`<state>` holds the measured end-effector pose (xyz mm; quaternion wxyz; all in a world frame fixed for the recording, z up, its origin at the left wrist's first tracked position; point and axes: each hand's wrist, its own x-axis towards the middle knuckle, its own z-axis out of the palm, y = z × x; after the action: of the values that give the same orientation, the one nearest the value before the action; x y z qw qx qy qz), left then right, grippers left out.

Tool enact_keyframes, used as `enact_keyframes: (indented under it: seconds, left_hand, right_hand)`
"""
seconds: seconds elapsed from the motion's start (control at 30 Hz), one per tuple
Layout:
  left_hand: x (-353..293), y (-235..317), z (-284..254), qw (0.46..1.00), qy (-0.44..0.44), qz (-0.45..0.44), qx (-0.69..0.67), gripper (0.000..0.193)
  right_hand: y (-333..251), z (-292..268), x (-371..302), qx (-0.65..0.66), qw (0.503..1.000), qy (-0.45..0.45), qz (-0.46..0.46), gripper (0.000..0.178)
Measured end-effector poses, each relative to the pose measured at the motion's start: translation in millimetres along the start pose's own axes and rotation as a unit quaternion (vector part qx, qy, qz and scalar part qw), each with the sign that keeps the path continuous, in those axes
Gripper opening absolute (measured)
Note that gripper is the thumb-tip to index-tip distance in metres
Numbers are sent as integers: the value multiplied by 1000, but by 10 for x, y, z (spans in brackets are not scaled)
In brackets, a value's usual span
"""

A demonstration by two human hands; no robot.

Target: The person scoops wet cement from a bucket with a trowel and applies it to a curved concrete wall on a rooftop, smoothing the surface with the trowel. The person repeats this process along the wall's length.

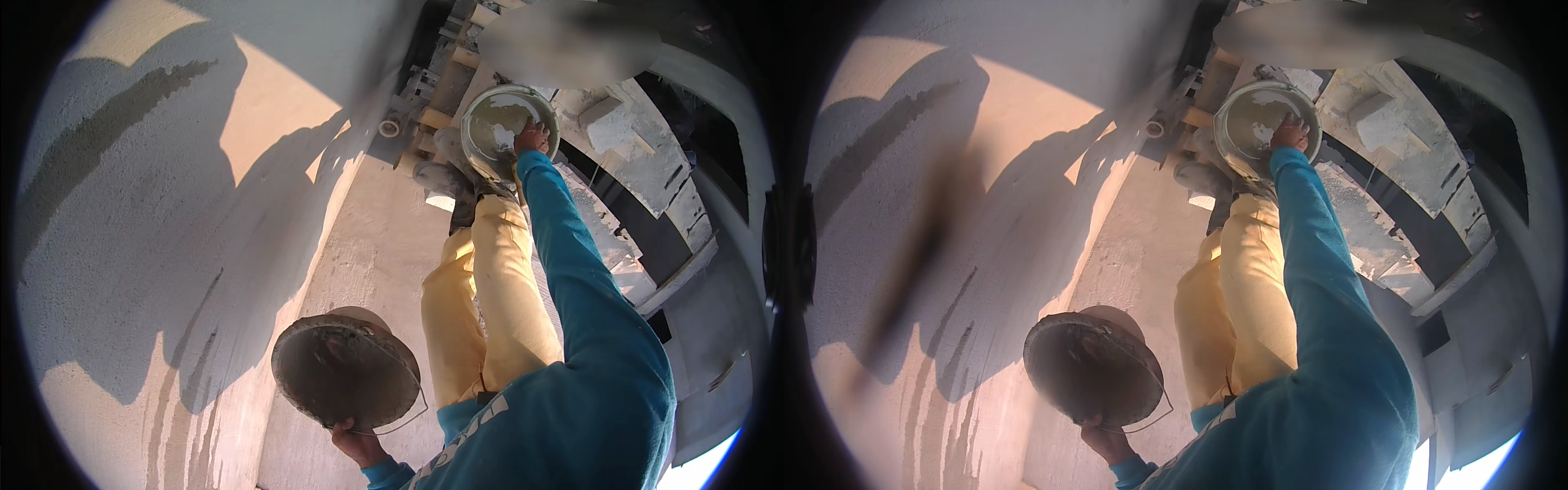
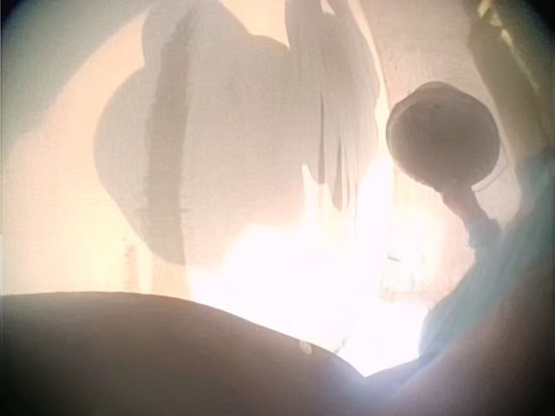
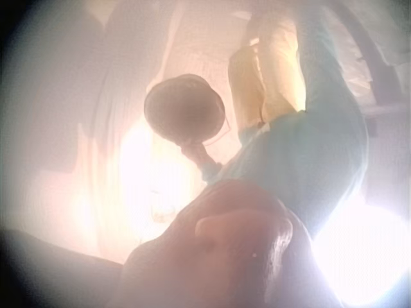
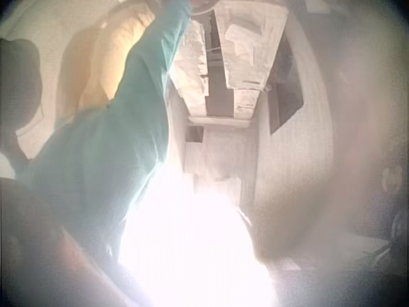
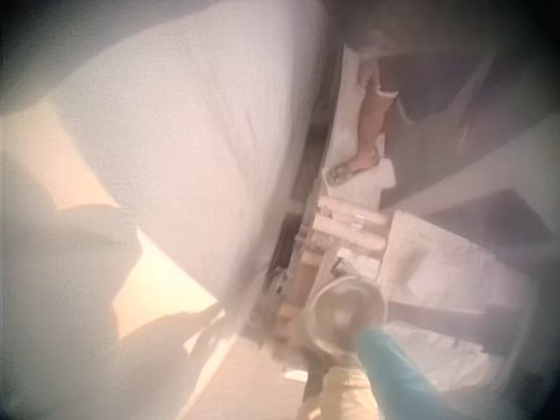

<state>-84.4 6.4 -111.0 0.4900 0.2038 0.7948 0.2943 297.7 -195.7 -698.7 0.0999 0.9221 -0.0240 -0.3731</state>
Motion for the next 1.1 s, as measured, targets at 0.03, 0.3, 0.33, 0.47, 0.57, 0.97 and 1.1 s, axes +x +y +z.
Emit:
enact_keyframes:
  seconds: [0.03,0.3,0.33,0.47,0.57,0.97,1.1]
  left_hand:
    - [-21,16,65,1000,2,-3,-5,68]
    - [-6,87,9,1000,-6,-3,-13,66]
    - [-33,126,-24,1000,-17,-2,-19,65]
    - [-95,162,-277,996,-42,-5,-72,61]
    - [-101,131,-452,991,-56,7,-123,68]
    - [535,-596,-752,948,0,272,166,52]
    - [687,-845,-948,917,38,314,243,50]
  right_hand:
    - [-27,110,50,-5,999,34,10,70]
    - [-158,-212,-469,361,914,35,-183,65]
    - [-130,-343,-634,404,890,53,-203,66]
    - [-66,-1479,-1509,447,862,20,-240,69]
    - [12,-2487,-2170,437,841,36,-318,72]
    - [-211,-6372,-4715,446,661,130,-589,66]
    - [-314,-7108,-5247,404,611,204,-650,63]
